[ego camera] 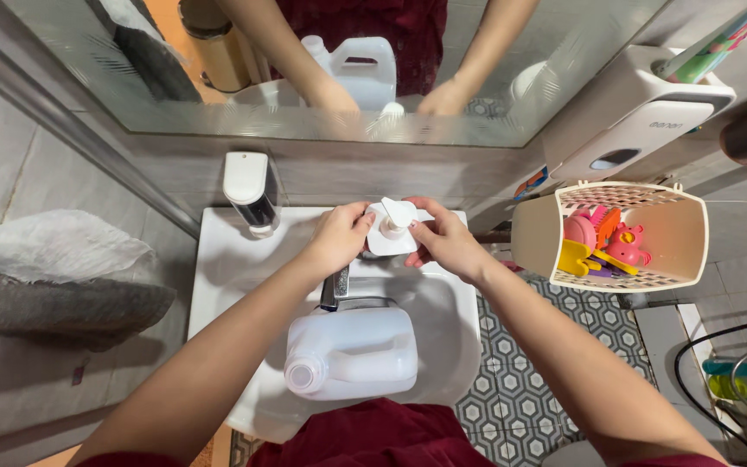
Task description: The person refills a hand sanitizer pump bottle from a large white plastic jug at a bathroom sink. They open the pump bottle, pour liquid from the jug into it, rinse the jug under running water, and wipe the jug and pump bottle with a gray cloth before closing the pump bottle.
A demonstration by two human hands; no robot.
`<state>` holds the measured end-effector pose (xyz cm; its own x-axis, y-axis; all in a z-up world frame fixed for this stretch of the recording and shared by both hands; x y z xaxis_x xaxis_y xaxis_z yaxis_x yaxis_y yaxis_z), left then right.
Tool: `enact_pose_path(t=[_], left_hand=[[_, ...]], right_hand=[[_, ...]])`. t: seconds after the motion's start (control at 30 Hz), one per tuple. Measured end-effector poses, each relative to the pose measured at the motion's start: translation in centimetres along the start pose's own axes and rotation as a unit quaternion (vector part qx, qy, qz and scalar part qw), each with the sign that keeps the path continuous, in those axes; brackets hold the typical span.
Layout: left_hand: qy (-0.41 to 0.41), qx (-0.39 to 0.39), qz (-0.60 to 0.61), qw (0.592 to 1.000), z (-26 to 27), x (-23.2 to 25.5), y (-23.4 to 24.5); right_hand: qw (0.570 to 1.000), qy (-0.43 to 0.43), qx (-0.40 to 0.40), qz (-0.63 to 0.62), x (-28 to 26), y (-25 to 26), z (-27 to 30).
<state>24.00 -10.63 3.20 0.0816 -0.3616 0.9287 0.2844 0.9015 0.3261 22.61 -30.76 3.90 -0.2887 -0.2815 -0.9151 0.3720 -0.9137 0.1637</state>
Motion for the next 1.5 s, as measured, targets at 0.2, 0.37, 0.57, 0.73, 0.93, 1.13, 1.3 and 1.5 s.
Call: enact_pose_path(t=[0.2,0.37,0.57,0.73,0.93,1.13,1.3,1.5], left_hand=[[0.047,0.003,0.046,0.998,-1.7,-1.4,-0.8],[0.058,0.017,-0.052,0.997,-3.0,-2.7,-1.6],[-0.118,0.116,-0.143,0.976,-4.9,-5.1,-2.5],[-0.08,0.101,-0.158,0.979,-4.2,-4.4,-2.3],[-0.099,0.074,-0.144,0.982,-2.9,-3.6,-1.3],[-0.164,-0.012,-0.276,0.947,-0.4,-2.2,-1.0],[-0.166,-0.055,-0.328,0.929,-0.3,-2.2,-1.4],[-0.124,-0.072,-0.303,0.942,-0.5,-2.9,-1.5]], right_hand=[[0.995,0.06,0.008,0.08,-0.5,-0.4,-0.1],[0.963,0.072,0.077,0.246,-1.6,-0.7,0.1],[0.945,0.117,0.111,0.285,-1.4,-1.0,-0.7],[0.934,0.062,0.127,0.33,-0.3,-1.5,-0.8],[0.859,0.307,0.129,0.389,-0.1,-1.7,-0.9],[0.854,0.183,0.083,0.48,0.4,-2.3,-1.5],[0.824,0.208,0.102,0.518,1.4,-2.8,-1.0],[0.819,0.214,0.133,0.516,3.4,-3.2,-1.4]])
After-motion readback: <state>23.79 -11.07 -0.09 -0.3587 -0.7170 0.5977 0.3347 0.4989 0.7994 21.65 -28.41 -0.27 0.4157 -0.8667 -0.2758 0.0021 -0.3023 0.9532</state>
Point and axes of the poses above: each hand's wrist, its own z-axis away from the middle knuckle, its own y-axis out of the back of the hand, x = y × z, the point moved 4 cm from there along -z, towards the middle knuckle, and after that the axes turned 5 degrees about z, right-handed, at the moved point
